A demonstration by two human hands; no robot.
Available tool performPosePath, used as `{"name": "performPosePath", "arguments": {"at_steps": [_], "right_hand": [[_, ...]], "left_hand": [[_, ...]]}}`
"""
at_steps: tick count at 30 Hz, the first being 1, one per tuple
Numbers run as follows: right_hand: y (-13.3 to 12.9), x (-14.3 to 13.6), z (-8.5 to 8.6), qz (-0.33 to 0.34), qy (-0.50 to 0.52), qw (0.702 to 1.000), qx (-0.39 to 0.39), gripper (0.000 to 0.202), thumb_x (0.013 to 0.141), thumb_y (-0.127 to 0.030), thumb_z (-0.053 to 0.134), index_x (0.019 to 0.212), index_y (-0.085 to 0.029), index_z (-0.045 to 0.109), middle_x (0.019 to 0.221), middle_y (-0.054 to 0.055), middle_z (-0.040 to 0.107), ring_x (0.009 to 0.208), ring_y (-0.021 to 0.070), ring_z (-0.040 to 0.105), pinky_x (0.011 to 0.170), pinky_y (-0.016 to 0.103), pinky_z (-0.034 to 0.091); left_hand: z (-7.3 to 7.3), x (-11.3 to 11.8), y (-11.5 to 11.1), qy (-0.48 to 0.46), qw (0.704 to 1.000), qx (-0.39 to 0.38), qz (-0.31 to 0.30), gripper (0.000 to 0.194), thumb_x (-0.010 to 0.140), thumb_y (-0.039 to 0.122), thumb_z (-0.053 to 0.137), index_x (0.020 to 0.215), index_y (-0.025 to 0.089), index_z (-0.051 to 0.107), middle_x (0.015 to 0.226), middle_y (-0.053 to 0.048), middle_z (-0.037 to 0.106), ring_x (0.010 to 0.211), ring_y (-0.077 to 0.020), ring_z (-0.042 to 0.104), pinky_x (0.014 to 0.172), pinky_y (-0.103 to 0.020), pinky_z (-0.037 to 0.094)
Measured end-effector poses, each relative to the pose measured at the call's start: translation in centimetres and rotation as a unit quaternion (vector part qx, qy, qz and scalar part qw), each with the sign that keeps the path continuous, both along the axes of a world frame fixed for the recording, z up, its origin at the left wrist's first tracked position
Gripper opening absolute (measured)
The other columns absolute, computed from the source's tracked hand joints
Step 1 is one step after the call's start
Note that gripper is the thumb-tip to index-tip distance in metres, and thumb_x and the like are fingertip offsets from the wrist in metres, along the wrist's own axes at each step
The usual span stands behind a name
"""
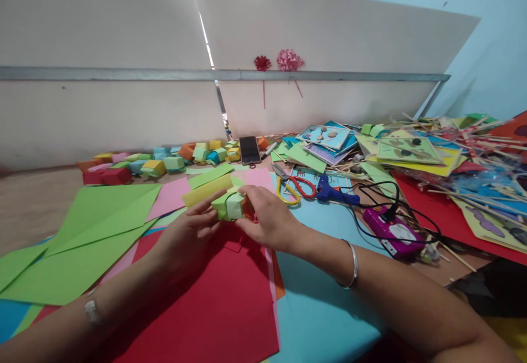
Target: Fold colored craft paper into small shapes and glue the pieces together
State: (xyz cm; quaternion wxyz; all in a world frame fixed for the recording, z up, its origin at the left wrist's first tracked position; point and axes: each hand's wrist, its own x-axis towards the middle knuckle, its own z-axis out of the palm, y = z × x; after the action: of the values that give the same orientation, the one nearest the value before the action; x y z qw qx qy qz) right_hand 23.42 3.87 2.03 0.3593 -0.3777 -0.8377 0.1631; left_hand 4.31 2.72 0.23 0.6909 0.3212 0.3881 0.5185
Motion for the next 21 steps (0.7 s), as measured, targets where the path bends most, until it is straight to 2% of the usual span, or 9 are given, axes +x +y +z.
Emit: {"name": "performPosePath", "arguments": {"at_steps": [3, 6, 10, 12, 15, 17, 21], "right_hand": [[0.0, 0.1, -0.2, 0.019, -0.007, 1.0, 0.011, 0.04, 0.079, -0.013, 0.064, 0.118, -0.013, 0.053, 0.107, 0.011, 0.065, 0.078, 0.0153, 0.06, 0.068, 0.029, 0.051], [0.0, 0.1, -0.2, 0.014, -0.006, 1.0, 0.004, 0.04, 0.079, -0.011, 0.063, 0.117, -0.013, 0.055, 0.109, 0.012, 0.064, 0.079, 0.0151, 0.06, 0.069, 0.029, 0.051], [0.1, 0.1, 0.3, 0.016, 0.01, 0.998, -0.067, 0.039, 0.075, -0.013, 0.066, 0.113, -0.016, 0.056, 0.099, 0.006, 0.065, 0.077, 0.0144, 0.06, 0.069, 0.028, 0.05], [0.2, 0.1, 0.6, 0.03, 0.022, 0.992, -0.121, 0.039, 0.074, -0.015, 0.066, 0.111, -0.017, 0.054, 0.089, 0.002, 0.064, 0.073, 0.0135, 0.059, 0.067, 0.027, 0.048], [0.4, 0.3, 0.8, 0.025, 0.053, 0.983, -0.176, 0.042, 0.076, -0.017, 0.063, 0.115, -0.017, 0.047, 0.077, -0.003, 0.06, 0.068, 0.0123, 0.057, 0.062, 0.024, 0.044], [0.5, 0.3, 0.9, 0.018, 0.064, 0.98, -0.187, 0.038, 0.076, -0.019, 0.061, 0.111, -0.018, 0.046, 0.072, -0.005, 0.057, 0.064, 0.0116, 0.054, 0.06, 0.024, 0.041], [0.6, 0.5, 1.2, 0.036, 0.047, 0.978, -0.198, 0.025, 0.077, -0.02, 0.06, 0.099, -0.019, 0.048, 0.069, -0.007, 0.052, 0.061, 0.0103, 0.049, 0.058, 0.023, 0.036]], "left_hand": [[0.4, 0.3, -0.2, 0.019, 1.0, 0.009, -0.001, 0.061, 0.071, 0.002, 0.066, 0.127, 0.024, 0.059, 0.085, 0.0, 0.067, 0.061, -0.0096, 0.061, 0.059, -0.022, 0.048], [0.5, 0.6, -0.3, 0.041, 0.998, 0.055, -0.004, 0.062, 0.064, 0.001, 0.07, 0.121, 0.023, 0.06, 0.091, -0.001, 0.068, 0.074, -0.0147, 0.065, 0.064, -0.024, 0.05], [0.2, 0.7, -0.2, 0.114, 0.982, 0.149, -0.023, 0.063, 0.062, 0.005, 0.077, 0.119, 0.024, 0.059, 0.104, -0.005, 0.069, 0.089, -0.0211, 0.065, 0.071, -0.028, 0.053], [0.0, 0.6, -0.2, 0.171, 0.969, 0.178, -0.017, 0.063, 0.061, 0.004, 0.078, 0.118, 0.023, 0.06, 0.104, -0.005, 0.069, 0.088, -0.021, 0.065, 0.071, -0.027, 0.053], [-0.1, 0.4, 0.0, 0.219, 0.959, 0.179, 0.006, 0.058, 0.063, 0.01, 0.079, 0.117, 0.02, 0.061, 0.09, -0.004, 0.072, 0.074, -0.0185, 0.065, 0.063, -0.025, 0.051], [0.0, 0.4, 0.2, 0.223, 0.959, 0.173, 0.02, 0.052, 0.064, 0.015, 0.081, 0.112, 0.018, 0.063, 0.084, -0.004, 0.072, 0.07, -0.0182, 0.065, 0.061, -0.025, 0.051], [0.1, 0.3, 0.5, 0.215, 0.96, 0.178, 0.026, 0.046, 0.061, 0.019, 0.085, 0.103, 0.017, 0.068, 0.086, -0.005, 0.074, 0.075, -0.0198, 0.067, 0.068, -0.028, 0.052]]}}
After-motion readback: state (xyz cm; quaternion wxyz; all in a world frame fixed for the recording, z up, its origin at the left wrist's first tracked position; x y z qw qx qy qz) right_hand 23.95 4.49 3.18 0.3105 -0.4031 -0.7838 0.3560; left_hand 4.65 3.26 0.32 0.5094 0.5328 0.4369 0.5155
